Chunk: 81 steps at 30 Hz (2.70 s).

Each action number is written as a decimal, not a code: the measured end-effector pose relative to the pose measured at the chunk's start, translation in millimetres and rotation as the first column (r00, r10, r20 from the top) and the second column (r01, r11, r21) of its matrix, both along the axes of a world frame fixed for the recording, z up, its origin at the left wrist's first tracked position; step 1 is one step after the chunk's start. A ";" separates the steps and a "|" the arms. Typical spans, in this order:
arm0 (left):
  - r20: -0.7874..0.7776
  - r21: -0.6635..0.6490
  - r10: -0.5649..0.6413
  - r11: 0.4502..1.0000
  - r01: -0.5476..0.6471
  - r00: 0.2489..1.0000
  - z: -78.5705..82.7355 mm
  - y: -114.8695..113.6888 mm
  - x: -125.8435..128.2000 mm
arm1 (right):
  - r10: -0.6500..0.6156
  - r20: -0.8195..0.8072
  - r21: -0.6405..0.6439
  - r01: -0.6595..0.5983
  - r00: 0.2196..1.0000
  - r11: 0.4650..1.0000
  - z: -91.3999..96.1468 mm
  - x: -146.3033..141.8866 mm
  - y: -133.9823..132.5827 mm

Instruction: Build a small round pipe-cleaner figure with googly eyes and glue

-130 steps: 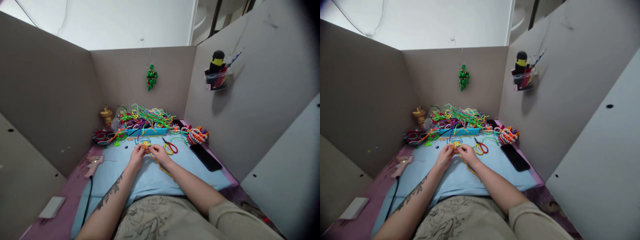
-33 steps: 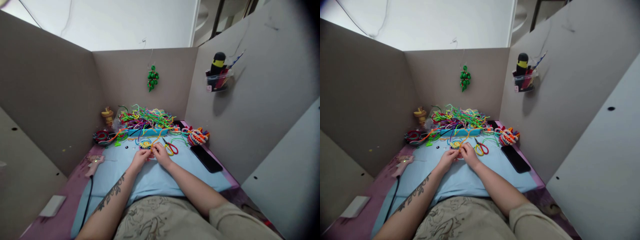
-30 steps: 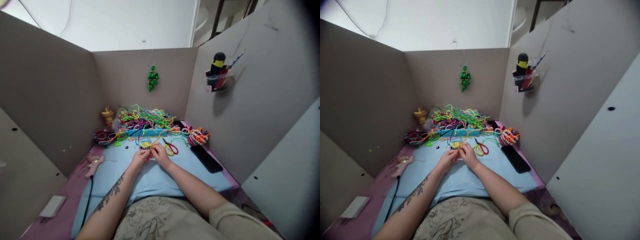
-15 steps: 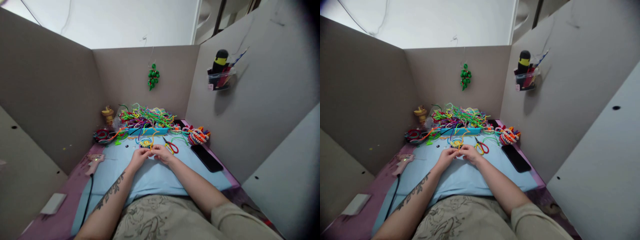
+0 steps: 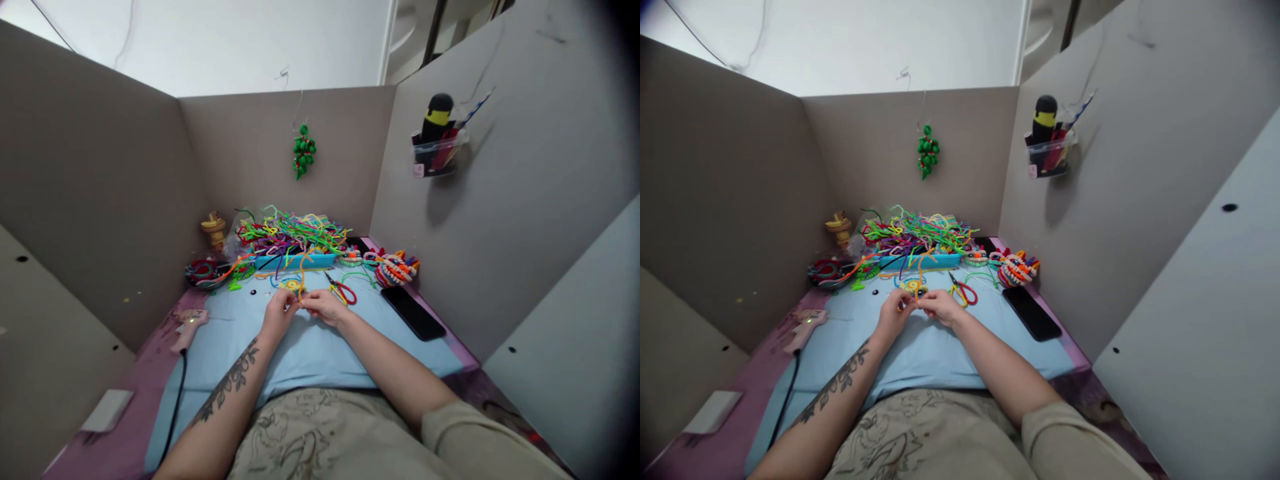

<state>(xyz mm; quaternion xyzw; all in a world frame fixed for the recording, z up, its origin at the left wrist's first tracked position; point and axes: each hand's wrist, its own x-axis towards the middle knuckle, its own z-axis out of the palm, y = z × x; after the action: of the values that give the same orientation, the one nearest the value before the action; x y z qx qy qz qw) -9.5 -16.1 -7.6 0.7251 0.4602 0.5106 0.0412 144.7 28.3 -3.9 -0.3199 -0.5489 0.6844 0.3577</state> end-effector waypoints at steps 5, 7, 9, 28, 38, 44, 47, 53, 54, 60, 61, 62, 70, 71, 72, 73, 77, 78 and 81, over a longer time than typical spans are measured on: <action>-0.060 0.065 -0.018 0.998 0.022 0.998 -0.2 -2.6 -0.1 | -0.001 0.029 0.097 -0.002 1.000 0.995 5.2 1.6 -1.8; -0.061 0.059 0.007 0.998 -0.003 0.998 -0.8 -2.7 -1.0 | 0.004 0.021 0.117 -0.007 1.000 0.993 7.0 1.9 -3.2; -0.050 0.046 0.024 0.999 -0.021 0.998 -0.6 -2.6 -1.6 | -0.010 -0.001 0.157 0.010 1.000 0.988 7.5 1.2 -4.7; 0.347 -0.110 -0.104 0.982 0.151 0.932 16.5 -14.1 8.7 | -0.339 -0.064 0.601 0.308 0.938 0.738 3.3 -2.7 -8.5; 0.808 -0.253 -0.028 0.886 0.389 0.589 13.2 -4.0 12.5 | -0.273 -0.009 0.615 0.221 0.962 0.757 2.7 -9.2 -16.7; 0.860 -0.243 -0.015 0.867 0.435 0.510 19.0 -2.4 7.7 | -0.272 0.045 0.667 0.174 0.961 0.725 1.8 -11.3 -18.1; 0.839 -0.278 0.018 0.874 0.400 0.544 19.4 -2.3 8.0 | -0.282 0.060 0.684 0.167 0.957 0.711 -0.6 -10.9 -16.8; 0.759 -0.333 0.066 0.894 0.299 0.648 20.0 -1.0 -7.8 | -0.268 0.047 0.644 0.176 0.962 0.744 4.9 -9.9 -18.1; 0.718 -0.341 0.073 0.904 0.258 0.692 21.5 -1.5 -12.7 | -0.265 0.045 0.634 0.177 0.963 0.753 6.8 -10.4 -18.0; 0.370 -0.360 0.073 0.930 0.070 0.926 27.6 -7.7 -41.5 | -0.296 0.093 0.744 0.132 0.951 0.655 11.7 -14.4 -12.9; 0.315 -0.368 0.054 0.927 0.069 0.948 26.0 -8.4 -45.0 | -0.305 0.109 0.774 0.112 0.946 0.624 10.5 -14.3 -11.9; 0.261 -0.375 0.034 0.925 0.069 0.965 23.7 -8.8 -48.1 | -0.315 0.125 0.802 0.091 0.941 0.590 8.8 -14.1 -10.8; -0.234 -0.368 -0.154 0.928 0.059 0.960 8.2 -14.0 -56.5 | -0.346 0.270 0.927 -0.145 0.898 0.347 -5.5 -11.5 -4.7; -0.306 -0.367 -0.165 0.929 0.044 0.938 8.9 -15.9 -55.5 | -0.343 0.283 0.931 -0.169 0.896 0.325 -6.0 -11.3 -4.5; -0.376 -0.364 -0.170 0.931 0.024 0.911 9.9 -18.1 -54.3 | -0.339 0.298 0.932 -0.195 0.892 0.306 -6.3 -11.2 -4.4; -0.439 -0.357 -0.171 0.934 0.003 0.882 11.0 -20.4 -52.8 | -0.338 0.316 0.931 -0.222 0.886 0.290 -6.5 -11.0 -4.5; -0.635 -0.326 -0.185 0.944 -0.043 0.750 12.3 -30.5 -46.5 | -0.351 0.422 0.904 -0.360 0.836 0.230 -7.6 -11.6 -5.2; -0.670 -0.318 -0.190 0.947 -0.047 0.718 11.6 -32.6 -45.5 | -0.352 0.445 0.895 -0.392 0.824 0.213 -8.1 -12.0 -5.3; -0.733 -0.301 -0.199 0.953 -0.048 0.650 9.0 -37.3 -45.4 | -0.347 0.481 0.876 -0.451 0.805 0.167 -9.3 -13.0 -5.1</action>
<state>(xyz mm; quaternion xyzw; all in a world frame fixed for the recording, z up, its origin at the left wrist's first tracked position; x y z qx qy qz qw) -54.9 -53.5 1.4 0.8756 0.4747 0.0861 -0.0255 131.6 23.1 -13.2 -0.1846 -0.9470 0.0385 0.2601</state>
